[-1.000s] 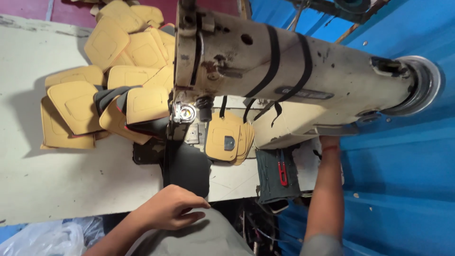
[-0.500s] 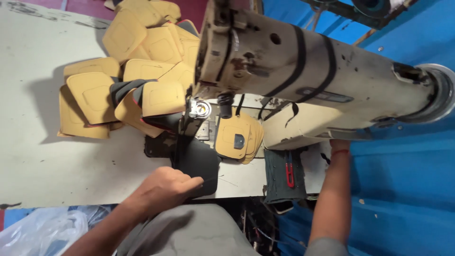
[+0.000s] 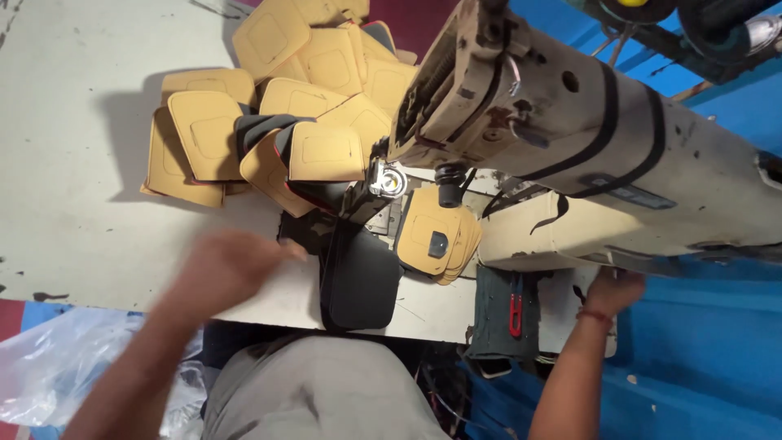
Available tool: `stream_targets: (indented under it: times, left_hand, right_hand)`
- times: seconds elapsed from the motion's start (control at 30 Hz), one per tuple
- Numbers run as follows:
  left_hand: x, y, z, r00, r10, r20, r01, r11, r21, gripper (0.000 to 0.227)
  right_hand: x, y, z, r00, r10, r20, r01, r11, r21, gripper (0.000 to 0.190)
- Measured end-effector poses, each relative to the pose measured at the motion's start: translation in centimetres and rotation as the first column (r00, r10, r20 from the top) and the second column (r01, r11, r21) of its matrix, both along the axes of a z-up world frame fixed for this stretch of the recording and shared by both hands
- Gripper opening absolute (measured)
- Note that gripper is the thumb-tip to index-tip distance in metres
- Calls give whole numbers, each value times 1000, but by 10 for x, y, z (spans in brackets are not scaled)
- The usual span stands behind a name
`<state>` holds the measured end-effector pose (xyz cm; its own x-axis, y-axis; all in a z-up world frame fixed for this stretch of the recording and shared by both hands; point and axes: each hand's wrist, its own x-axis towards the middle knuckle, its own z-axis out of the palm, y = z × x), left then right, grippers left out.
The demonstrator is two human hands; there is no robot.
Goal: The person removes black foam pieces from a plastic bag and stacks them on a table. They then pick up yellow car mat pieces and place them under a sewing machine needle, aligning them with the black foam pieces. The person repeatedly adjusts the mats and operates the sewing machine to stitch the materials together.
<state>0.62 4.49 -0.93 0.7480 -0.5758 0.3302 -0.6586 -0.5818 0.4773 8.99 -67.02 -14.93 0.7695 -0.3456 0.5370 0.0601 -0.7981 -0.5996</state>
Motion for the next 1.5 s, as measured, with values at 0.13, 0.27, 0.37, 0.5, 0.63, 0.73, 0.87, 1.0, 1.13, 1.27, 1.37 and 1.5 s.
stream_targets:
  times: [0.13,0.27,0.37,0.5,0.63,0.73,0.87,1.0,1.13,1.27,1.37,1.5]
  left_hand:
    - [-11,64,-25,854,378,-357,-519,577,-630,13]
    - [16,26,-35,580,173,-796,-814,88,-574,15]
    - [21,-56,-42,403,-428,-809,-857,136,-498,25]
    - [21,-105,-37,257,-620,-741,-908,108,-406,12]
    - [20,-105,-56,476,-716,-511,-756,-36,-653,18]
    - [17,-90,-30,497,-668,-553,-749,-9,-662,18]
    - [16,-69,-16,775,-535,-336,-536,-275,-798,16]
    - [20,-69,-23,825,-478,-302,-517,-421,-745,19]
    - [13,-87,-26,792,-570,-221,-465,-326,-823,22]
    - [1,-108,-39,720,-683,-123,-380,-239,-894,28]
    - [-3,-125,-38,507,-821,-263,-502,-33,-864,22]
    - [6,-126,-32,388,-781,-489,-416,325,-849,19]
  right_hand:
    - [-35,98,61,963,-75,259,90,995,-48,19]
    - [-51,237,98,930,174,325,-213,973,87,16]
    - [-64,352,154,746,647,157,-620,761,-190,37]
    - [-55,426,168,536,843,-45,-794,486,-366,35]
    - [-39,444,162,486,873,-39,-848,460,-264,32]
    - [-32,438,147,451,892,-14,-892,451,30,27]
    - [-12,425,133,626,777,71,-523,351,777,16]
    - [23,439,147,723,687,72,-441,378,814,13]
    - [31,439,125,747,662,59,-477,472,741,16]
    - [-4,433,117,795,606,22,-509,647,568,16]
    - [-21,438,135,570,815,-100,-375,367,851,17]
    - [-19,425,127,840,535,90,-355,417,837,19]
